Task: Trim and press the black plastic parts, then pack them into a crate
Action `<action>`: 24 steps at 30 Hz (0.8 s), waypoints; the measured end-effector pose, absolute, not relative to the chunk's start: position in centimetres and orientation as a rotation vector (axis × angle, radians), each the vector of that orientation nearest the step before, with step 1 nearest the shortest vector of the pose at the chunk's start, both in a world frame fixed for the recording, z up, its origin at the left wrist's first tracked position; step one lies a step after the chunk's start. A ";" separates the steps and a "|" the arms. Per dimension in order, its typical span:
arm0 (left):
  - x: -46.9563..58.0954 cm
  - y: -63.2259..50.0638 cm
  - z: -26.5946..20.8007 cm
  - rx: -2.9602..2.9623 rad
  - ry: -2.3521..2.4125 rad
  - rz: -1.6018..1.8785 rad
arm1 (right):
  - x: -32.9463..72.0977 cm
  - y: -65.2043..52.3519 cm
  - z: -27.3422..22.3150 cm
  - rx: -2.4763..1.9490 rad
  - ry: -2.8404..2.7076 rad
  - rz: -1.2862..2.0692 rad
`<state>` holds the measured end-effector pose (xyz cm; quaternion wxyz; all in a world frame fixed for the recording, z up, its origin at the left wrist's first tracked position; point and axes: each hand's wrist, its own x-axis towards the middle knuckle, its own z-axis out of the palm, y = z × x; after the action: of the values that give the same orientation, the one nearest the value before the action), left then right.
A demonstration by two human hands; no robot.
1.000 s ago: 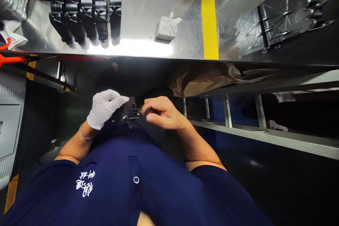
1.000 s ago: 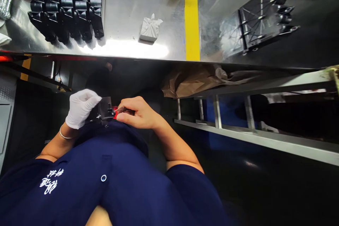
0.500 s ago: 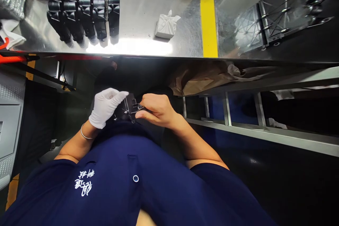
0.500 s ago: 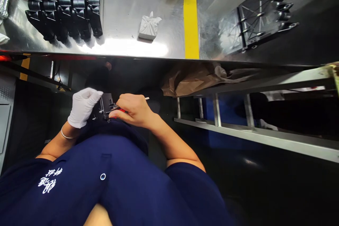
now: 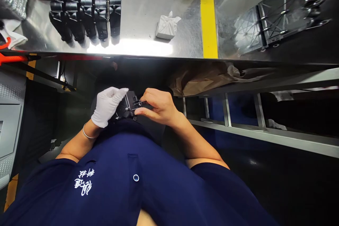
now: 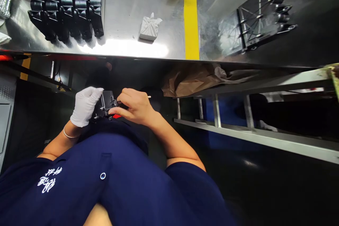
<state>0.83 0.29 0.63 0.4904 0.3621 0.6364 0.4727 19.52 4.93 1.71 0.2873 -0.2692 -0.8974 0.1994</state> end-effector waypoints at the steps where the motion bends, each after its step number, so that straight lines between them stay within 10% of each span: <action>1: 0.8 0.3 0.6 0.886 1.547 1.150 | 19.5 5.0 1.8 -0.716 -2.410 0.530; 24: 1.5 0.4 0.5 0.834 1.572 1.148 | 19.6 4.6 1.3 -0.820 -2.376 0.432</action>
<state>1.45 0.39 0.53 0.4899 0.3435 0.6471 0.4725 19.58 4.58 1.27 0.2912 -0.3075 -0.8913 0.1622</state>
